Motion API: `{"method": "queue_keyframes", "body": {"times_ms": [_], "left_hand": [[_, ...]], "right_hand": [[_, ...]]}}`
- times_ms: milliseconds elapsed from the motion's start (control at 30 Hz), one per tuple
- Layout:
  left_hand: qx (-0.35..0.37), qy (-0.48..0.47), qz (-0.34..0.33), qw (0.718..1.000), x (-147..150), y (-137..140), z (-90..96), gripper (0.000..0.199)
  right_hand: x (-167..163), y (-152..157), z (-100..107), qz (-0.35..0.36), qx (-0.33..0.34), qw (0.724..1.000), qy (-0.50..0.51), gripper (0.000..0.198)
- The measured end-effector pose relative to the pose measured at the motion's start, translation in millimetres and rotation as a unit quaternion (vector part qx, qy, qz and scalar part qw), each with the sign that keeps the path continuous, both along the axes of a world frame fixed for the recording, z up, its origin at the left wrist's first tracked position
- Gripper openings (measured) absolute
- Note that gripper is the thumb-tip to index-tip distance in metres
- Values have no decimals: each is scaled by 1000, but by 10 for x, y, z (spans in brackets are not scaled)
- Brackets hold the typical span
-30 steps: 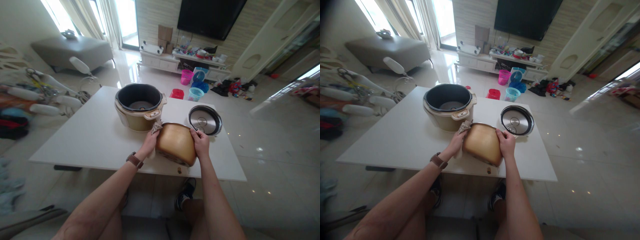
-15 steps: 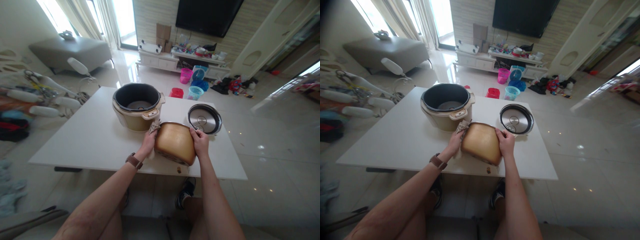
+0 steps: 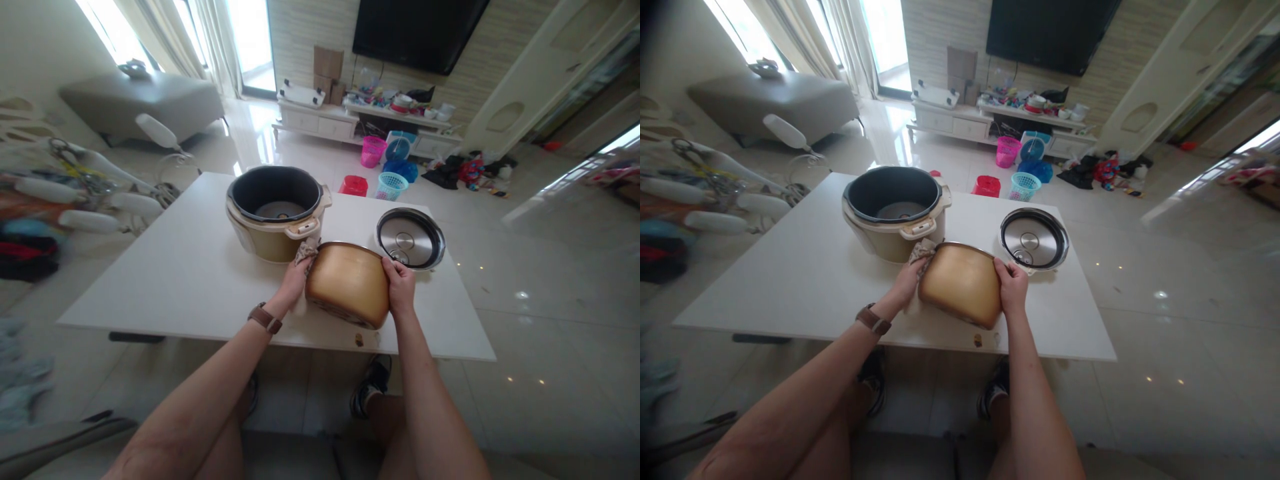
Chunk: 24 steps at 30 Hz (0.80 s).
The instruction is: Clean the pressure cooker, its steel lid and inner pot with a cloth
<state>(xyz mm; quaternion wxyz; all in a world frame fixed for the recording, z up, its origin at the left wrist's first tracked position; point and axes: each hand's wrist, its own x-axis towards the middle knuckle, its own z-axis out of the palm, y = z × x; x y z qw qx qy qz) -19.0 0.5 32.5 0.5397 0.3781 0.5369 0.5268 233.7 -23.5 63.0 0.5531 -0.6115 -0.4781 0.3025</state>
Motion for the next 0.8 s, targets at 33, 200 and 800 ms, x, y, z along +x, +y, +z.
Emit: {"method": "queue_keyframes", "body": {"times_ms": [33, 200, 800], "left_hand": [[-19, -12, 0, 1000, -8, 12, -9, 42], [-52, -32, 7, 998, -60, 38, 10, 38], [30, 6, -43, 999, 20, -57, 89, 44]], "right_hand": [[3, 2, -21, -2, 3, 1000, 2, 68], [-47, -10, -4, -11, 16, 999, -27, 66], [85, -9, 39, -1, -20, 1000, -15, 70]]}}
